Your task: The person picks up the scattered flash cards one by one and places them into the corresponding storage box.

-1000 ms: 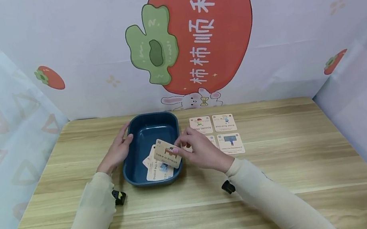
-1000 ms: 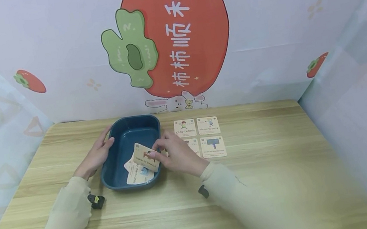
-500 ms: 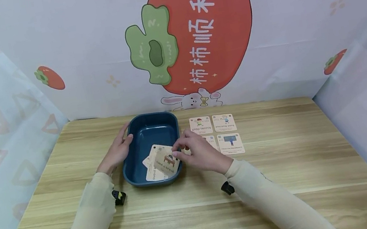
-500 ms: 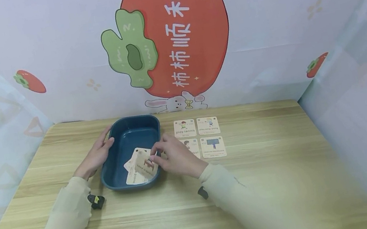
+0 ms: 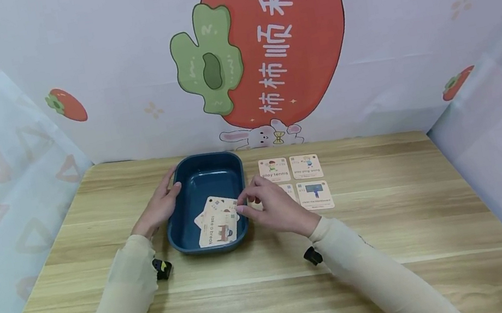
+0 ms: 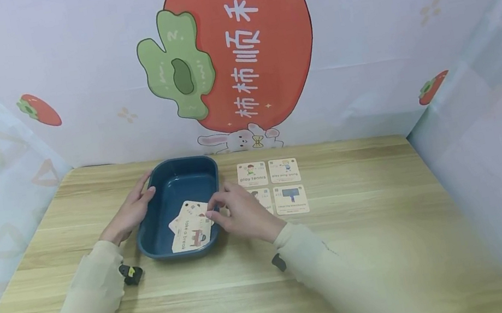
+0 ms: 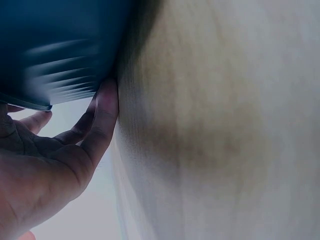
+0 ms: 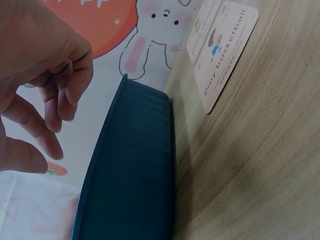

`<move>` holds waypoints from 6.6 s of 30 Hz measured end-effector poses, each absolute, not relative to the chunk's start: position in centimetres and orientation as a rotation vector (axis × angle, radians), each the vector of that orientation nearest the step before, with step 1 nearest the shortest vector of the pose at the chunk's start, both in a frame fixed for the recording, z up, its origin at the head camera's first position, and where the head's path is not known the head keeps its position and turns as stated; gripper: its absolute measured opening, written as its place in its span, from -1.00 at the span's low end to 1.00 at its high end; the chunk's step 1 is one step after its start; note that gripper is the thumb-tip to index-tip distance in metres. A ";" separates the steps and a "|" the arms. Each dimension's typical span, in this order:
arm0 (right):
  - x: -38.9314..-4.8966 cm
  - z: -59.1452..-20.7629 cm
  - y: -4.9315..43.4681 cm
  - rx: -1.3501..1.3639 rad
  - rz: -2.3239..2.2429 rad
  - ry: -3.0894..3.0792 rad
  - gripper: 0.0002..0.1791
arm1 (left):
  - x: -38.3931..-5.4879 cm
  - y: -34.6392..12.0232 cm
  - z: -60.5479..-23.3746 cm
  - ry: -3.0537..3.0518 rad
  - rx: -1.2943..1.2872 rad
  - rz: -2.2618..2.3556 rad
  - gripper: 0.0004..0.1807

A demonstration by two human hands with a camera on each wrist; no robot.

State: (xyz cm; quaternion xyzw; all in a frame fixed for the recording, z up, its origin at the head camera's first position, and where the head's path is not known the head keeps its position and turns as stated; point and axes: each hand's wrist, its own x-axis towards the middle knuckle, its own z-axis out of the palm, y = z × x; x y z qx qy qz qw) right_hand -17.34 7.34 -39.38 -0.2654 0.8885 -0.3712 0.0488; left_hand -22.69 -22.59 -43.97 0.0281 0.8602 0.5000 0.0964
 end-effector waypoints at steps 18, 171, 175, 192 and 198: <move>-17.4 -39.5 10.0 -0.820 -1.132 2.798 -0.90 | -22.7 -22.6 -43.9 2.549 0.076 1.480 -0.35; -20.8 -42.5 23.7 -0.346 -0.890 2.871 -0.54 | -22.6 -22.6 -43.9 2.560 0.133 1.481 -0.35; -20.7 -42.3 23.5 -0.354 -0.859 2.883 -0.57 | -22.7 -22.6 -43.9 2.559 0.143 1.483 -0.35; -19.7 -41.9 23.5 -0.528 -0.863 2.932 -0.91 | -22.8 -22.6 -44.1 2.552 0.131 1.492 -0.34; -19.3 -41.7 23.4 -0.534 -0.873 2.930 -0.90 | -22.8 -22.6 -44.1 2.552 0.139 1.496 -0.34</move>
